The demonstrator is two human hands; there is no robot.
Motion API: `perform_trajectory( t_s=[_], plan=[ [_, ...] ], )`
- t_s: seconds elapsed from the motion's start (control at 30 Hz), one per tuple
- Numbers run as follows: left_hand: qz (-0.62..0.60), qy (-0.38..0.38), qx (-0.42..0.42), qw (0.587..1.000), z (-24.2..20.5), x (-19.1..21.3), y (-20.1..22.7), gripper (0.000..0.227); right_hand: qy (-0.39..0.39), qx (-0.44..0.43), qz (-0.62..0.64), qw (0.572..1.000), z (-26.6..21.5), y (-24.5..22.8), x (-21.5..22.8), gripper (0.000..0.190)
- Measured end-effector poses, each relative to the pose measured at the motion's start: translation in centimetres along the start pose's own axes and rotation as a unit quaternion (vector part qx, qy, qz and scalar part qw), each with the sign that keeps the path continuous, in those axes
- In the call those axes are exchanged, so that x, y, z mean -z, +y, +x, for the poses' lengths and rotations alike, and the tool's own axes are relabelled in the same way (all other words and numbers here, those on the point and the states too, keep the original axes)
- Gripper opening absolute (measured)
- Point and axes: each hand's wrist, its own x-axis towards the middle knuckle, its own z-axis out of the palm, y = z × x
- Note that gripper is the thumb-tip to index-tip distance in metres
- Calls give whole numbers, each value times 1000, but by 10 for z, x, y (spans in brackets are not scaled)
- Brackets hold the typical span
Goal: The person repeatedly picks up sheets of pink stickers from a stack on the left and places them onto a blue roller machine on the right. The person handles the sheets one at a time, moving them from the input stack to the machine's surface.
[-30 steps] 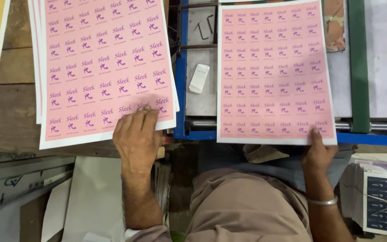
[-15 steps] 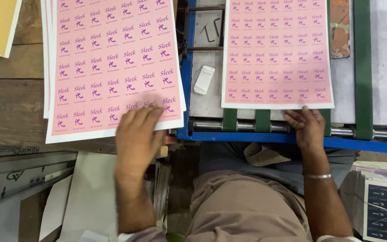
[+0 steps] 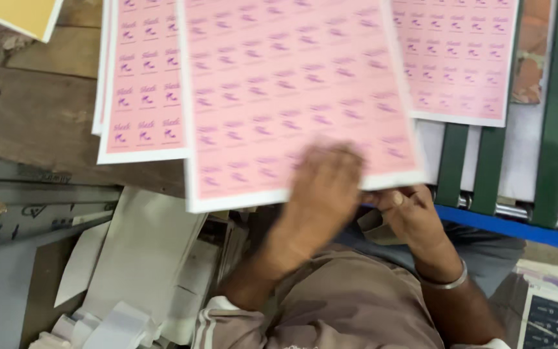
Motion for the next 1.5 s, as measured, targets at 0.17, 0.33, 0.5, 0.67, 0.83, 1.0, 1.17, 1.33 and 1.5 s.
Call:
perform_trajectory(
  t_s=[0.17, 0.33, 0.5, 0.67, 0.83, 1.0, 1.17, 1.33, 1.5],
  plan=[
    [-152, -32, -4, 988, -8, 17, 9, 56, 196, 2, 12, 981, 14, -7, -5, 52],
    [-105, -84, 38, 990, -30, 30, -34, 53, 329, 104, -24, 938, 10, -31, 60, 49],
    [37, 0, 105, 994, -23, 19, -87, 43, 420, 153, -100, 889, -17, -41, 132, 44],
    [27, 39, 80, 996, -26, 14, -101, 41, 473, 133, -162, 856, -70, -25, 167, 40],
    [23, 72, 75, 994, -33, 9, -101, 29, 484, 137, -142, 852, -124, 15, 156, 35],
    [11, 79, 91, 993, -38, 6, -101, 28, 473, 145, -150, 856, -132, 32, 142, 30],
    [5, 72, 98, 993, -38, 9, -102, 32, 428, 190, -176, 866, -91, 25, 148, 30],
    [-22, 34, 112, 993, -36, 14, -101, 41, 444, 203, -195, 851, -42, 22, 168, 31],
    [-73, -1, 113, 991, -33, 26, -105, 40, 442, 72, -105, 888, -23, 17, 184, 32]
  ],
)
